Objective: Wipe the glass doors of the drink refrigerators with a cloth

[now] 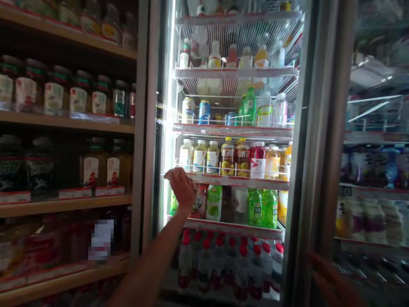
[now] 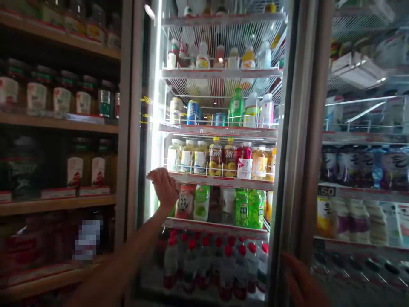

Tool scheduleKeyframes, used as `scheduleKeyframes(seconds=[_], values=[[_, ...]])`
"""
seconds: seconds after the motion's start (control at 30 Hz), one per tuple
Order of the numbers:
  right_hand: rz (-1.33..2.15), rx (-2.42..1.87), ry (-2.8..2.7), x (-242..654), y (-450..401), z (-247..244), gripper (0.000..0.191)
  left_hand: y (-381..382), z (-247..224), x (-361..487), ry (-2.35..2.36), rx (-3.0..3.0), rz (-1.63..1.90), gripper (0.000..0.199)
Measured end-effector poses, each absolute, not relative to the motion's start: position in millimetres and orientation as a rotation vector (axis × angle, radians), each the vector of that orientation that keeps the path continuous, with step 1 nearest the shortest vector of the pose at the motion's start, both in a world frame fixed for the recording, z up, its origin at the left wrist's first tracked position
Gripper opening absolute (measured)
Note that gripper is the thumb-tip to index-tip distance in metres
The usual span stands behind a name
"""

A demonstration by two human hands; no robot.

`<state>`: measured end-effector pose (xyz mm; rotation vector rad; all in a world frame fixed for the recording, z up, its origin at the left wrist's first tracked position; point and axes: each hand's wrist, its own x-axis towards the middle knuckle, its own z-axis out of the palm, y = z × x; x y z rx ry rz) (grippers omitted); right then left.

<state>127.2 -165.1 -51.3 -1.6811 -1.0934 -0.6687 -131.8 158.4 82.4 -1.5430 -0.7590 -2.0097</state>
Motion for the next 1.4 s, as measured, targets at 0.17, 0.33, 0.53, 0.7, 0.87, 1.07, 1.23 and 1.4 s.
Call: scheduleKeyframes(seconds=[0.17,0.33,0.53,0.7,0.87,1.07,1.23,1.4], values=[[-1.243,-1.38,-1.418,104.8,-50.7,57.5,0.041,122.0,60.6,-69.7,-0.011,-1.889,-1.408,0.038],[-1.543,-1.442,-1.279,131.2,-13.7,78.5,0.051,177.8,77.1,-154.5,-0.408,-1.897,-1.6,0.041],[-1.597,-1.423,-1.228,153.2,-11.8,55.6,0.055,171.7,64.0,-140.5,-0.685,-1.728,-1.916,0.048],[-1.635,-1.421,-1.213,155.7,-8.8,58.2,0.053,145.2,49.3,-105.7,-0.046,-1.997,-1.373,0.041],[-1.657,-1.325,-1.244,161.1,-11.5,57.6,0.055,183.3,64.3,-166.4,-0.815,-1.697,-1.958,0.045],[-1.481,-1.377,-1.332,153.4,-21.0,57.4,0.058,144.9,43.5,-109.8,-0.333,-2.125,-1.478,0.044],[-1.5,-1.372,-1.33,151.4,-23.0,55.9,0.058,160.1,56.1,-135.1,-0.492,-1.985,-1.612,0.042],[-1.506,-1.38,-1.29,154.4,-15.3,53.7,0.055,164.0,64.7,-118.5,-0.741,-1.679,-2.024,0.047]])
